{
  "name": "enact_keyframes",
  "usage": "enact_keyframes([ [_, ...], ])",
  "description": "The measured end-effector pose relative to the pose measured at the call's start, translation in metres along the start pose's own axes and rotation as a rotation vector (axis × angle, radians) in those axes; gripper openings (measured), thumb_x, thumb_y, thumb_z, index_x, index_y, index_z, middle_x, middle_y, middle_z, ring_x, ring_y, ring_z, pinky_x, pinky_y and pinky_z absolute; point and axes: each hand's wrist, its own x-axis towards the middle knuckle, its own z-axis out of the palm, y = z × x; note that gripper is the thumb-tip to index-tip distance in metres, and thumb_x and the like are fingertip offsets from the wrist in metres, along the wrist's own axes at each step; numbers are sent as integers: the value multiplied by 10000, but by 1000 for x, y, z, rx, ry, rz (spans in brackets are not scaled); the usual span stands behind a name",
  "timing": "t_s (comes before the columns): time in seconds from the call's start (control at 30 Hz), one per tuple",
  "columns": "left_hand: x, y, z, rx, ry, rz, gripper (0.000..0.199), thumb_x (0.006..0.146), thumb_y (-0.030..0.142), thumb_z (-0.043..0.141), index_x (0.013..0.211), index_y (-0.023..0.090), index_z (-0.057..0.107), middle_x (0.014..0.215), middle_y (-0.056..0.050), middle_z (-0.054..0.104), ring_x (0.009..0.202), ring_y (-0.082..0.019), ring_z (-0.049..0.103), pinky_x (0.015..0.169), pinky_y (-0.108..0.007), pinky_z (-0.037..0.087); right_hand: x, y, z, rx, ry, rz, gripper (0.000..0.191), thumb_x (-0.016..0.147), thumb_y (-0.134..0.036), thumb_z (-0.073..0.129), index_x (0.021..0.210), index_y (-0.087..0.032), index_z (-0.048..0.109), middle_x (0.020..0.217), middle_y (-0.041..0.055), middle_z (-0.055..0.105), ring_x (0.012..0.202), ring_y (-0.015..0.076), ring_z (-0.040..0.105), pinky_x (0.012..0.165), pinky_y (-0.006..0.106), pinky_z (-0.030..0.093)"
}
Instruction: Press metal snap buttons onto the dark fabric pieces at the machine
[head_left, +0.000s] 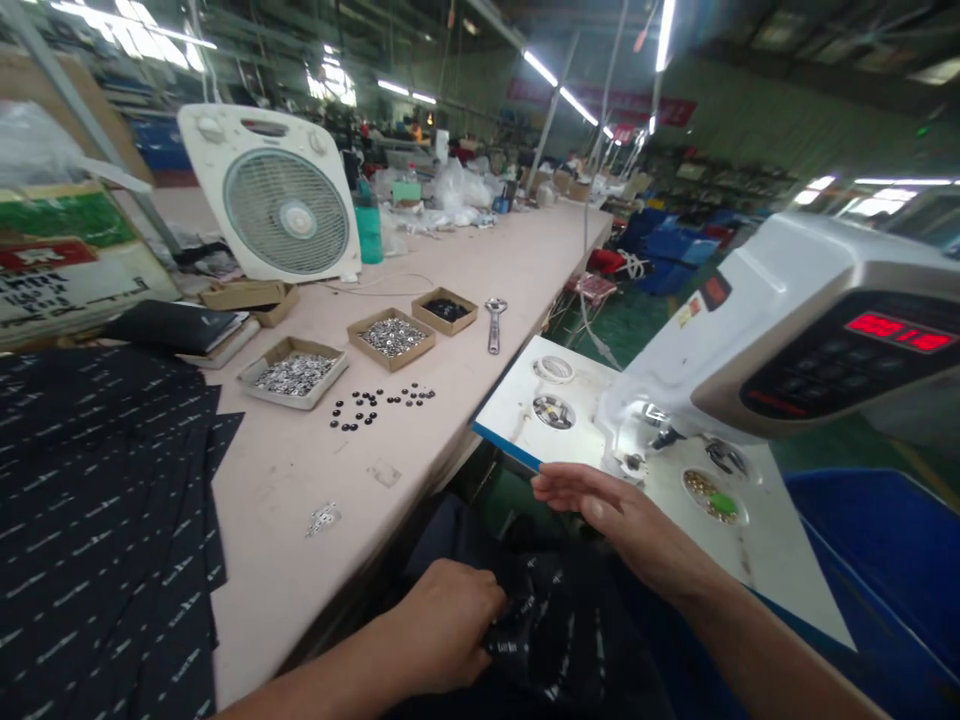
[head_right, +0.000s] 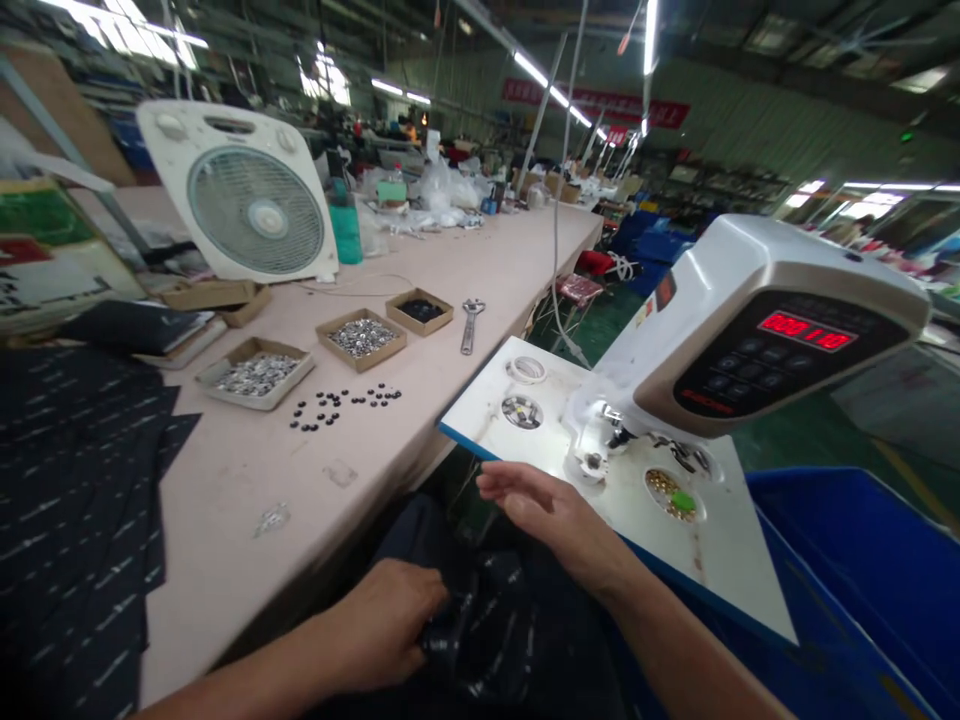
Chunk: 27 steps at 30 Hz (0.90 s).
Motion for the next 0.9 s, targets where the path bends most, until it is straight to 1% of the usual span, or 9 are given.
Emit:
enact_keyframes([
  [0.07, 1, -1, 10, 140, -70, 65, 176, 685, 217, 689, 847, 163, 645, 874, -90, 728, 757, -254, 692, 651, -321, 509, 27, -7, 21, -108, 84, 0, 434, 879, -564, 655, 1146, -227, 710, 1053, 81, 750, 955, 248, 716, 917, 394, 531],
  [0.17, 3, -1, 25, 202, -121, 159, 206, 759, 311, 708, 888, 161, 653, 904, -87, 729, 769, -257, 705, 634, -342, 533, 80, -12, 56, -260, 87, -52, 267, 878, -422, 659, 1011, -206, 741, 798, 26, 739, 732, 201, 708, 738, 324, 542],
  [0.23, 5, -2, 35, 236, -106, 204, 153, 834, 303, 664, 891, 161, 663, 884, -70, 729, 740, -239, 709, 590, -335, 517, 119, -11, 77, -329, 92, -77, 227, 893, -361, 620, 990, -198, 744, 798, 17, 740, 669, 175, 702, 695, 294, 529],
  [0.33, 11, -6, 50, 286, -67, 230, 130, 909, 251, 605, 851, 165, 683, 785, -49, 724, 663, -213, 706, 493, -313, 443, 171, -5, 99, -489, 127, -68, 214, 912, -303, 589, 1017, -194, 741, 815, 5, 744, 614, 139, 700, 707, 259, 513],
  [0.43, 17, -10, 57, 301, -71, 233, 162, 917, 279, 627, 819, 172, 698, 734, -45, 725, 611, -200, 692, 438, -296, 369, 206, 3, 112, -590, 150, -30, 217, 906, -280, 584, 1029, -199, 743, 787, -4, 746, 561, 126, 682, 697, 245, 502],
  [0.53, 21, -11, 57, 309, -98, 227, 161, 929, 283, 621, 851, 175, 712, 743, -53, 737, 611, -197, 690, 428, -278, 342, 224, 9, 118, -637, 163, -6, 228, 908, -286, 570, 1013, -198, 753, 748, 6, 746, 551, 139, 665, 684, 257, 496],
  [0.7, 26, -13, 58, 262, -153, 225, 108, 896, 234, 662, 820, 179, 716, 773, -60, 745, 590, -188, 676, 410, -267, 312, 238, 14, 123, -726, 215, 2, 242, 907, -303, 564, 988, -201, 768, 646, 25, 715, 696, 193, 684, 773, 288, 493],
  [0.8, 27, -15, 63, 235, -184, 221, 98, 886, 209, 655, 810, 179, 708, 776, -55, 740, 578, -194, 663, 395, -286, 297, 241, 16, 126, -772, 257, -23, 204, 881, -272, 579, 927, -208, 767, 823, 62, 761, 876, 230, 686, 846, 315, 479],
  [0.9, 27, -20, 70, 215, -132, 246, 110, 868, 200, 669, 761, 181, 683, 734, -41, 722, 546, -187, 646, 383, -285, 274, 238, 17, 127, -775, 267, -60, 186, 878, -253, 574, 910, -207, 752, 961, 79, 767, 976, 249, 671, 877, 330, 471],
])
